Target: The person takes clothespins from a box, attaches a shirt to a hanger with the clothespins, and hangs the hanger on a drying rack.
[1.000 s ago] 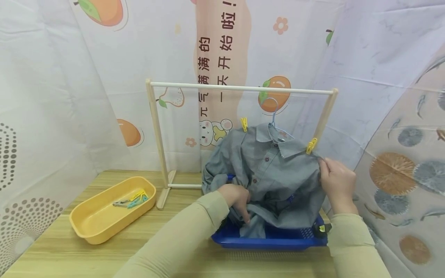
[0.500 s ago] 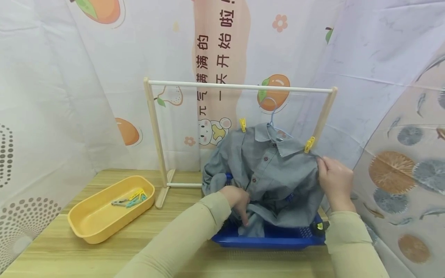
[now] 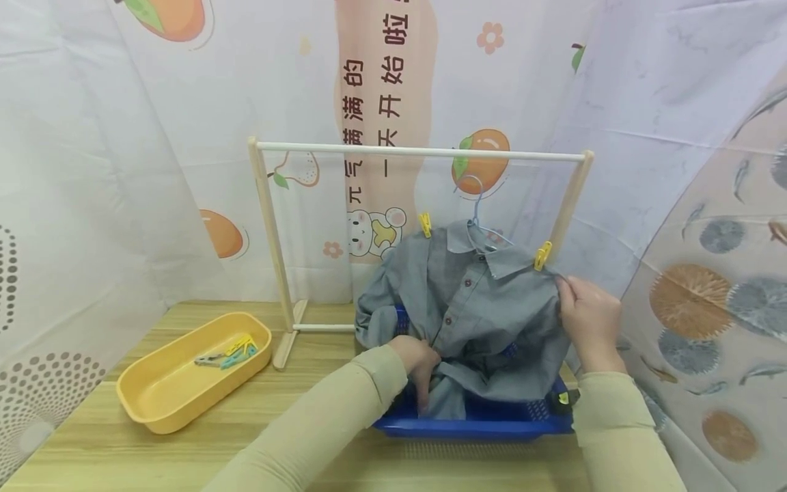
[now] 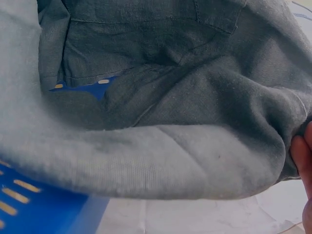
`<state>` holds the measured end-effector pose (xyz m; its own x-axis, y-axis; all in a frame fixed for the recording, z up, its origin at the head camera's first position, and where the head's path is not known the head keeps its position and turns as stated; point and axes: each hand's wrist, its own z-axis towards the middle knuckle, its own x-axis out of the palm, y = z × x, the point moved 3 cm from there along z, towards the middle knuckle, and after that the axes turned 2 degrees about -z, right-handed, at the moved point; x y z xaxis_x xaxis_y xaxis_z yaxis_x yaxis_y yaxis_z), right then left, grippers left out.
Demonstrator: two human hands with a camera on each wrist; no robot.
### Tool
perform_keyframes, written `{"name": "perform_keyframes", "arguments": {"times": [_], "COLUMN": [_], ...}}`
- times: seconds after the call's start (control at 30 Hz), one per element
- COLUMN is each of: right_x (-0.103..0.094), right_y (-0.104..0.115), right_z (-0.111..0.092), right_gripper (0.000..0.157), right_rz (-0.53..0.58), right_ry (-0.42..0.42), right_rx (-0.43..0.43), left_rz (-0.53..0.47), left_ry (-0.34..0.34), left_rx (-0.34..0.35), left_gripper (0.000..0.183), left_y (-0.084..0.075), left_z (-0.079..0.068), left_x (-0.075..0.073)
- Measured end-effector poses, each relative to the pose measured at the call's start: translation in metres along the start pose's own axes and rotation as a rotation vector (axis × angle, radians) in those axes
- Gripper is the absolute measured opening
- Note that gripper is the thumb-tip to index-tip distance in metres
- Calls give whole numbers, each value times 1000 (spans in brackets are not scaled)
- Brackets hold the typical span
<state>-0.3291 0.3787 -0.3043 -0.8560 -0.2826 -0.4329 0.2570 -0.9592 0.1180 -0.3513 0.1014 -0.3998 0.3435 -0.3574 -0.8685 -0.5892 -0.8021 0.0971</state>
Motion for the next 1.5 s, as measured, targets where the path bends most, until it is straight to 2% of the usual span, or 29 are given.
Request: {"name": "perform_keyframes", "arguments": {"times": [0.1, 0.27, 0.5, 0.7, 0.83, 0.97, 1.2, 1.33, 1.5], "right_x": [0, 1, 2, 1, 1, 1, -1, -1, -1], "right_y": [0, 0, 0, 1, 0, 0, 2, 3, 3], "right_z": [1, 0, -1, -1, -2, -2, -2, 0, -1], "right_gripper": [22, 24, 23, 23, 23, 23, 28, 30, 28], "right_rz": [8, 8, 12, 10, 14, 17, 17, 15, 22], "right_ry": [0, 16, 13, 5, 10, 4, 2, 15, 12], "right_rx": [1, 11, 11, 1, 3, 3, -13, -9, -1], "left_rz": [9, 12, 39, 8, 0, 15, -17, -43, -7], "left_ry": [4, -50, -108, -243, -294, -311, -271, -237, -225], "left_rx": [-12, -26, -106, -77, -66, -78, -97, -87, -37], "left_gripper": [68, 66, 78, 46, 30, 17, 16, 15, 15], "left_y": [-1, -5, -13, -13, -12, -9, 1, 7, 12], "left_z": [0, -1, -6, -13, -12, -5, 8, 8, 3], "left_x": [0, 6, 9, 12, 13, 14, 14, 9, 3]}}
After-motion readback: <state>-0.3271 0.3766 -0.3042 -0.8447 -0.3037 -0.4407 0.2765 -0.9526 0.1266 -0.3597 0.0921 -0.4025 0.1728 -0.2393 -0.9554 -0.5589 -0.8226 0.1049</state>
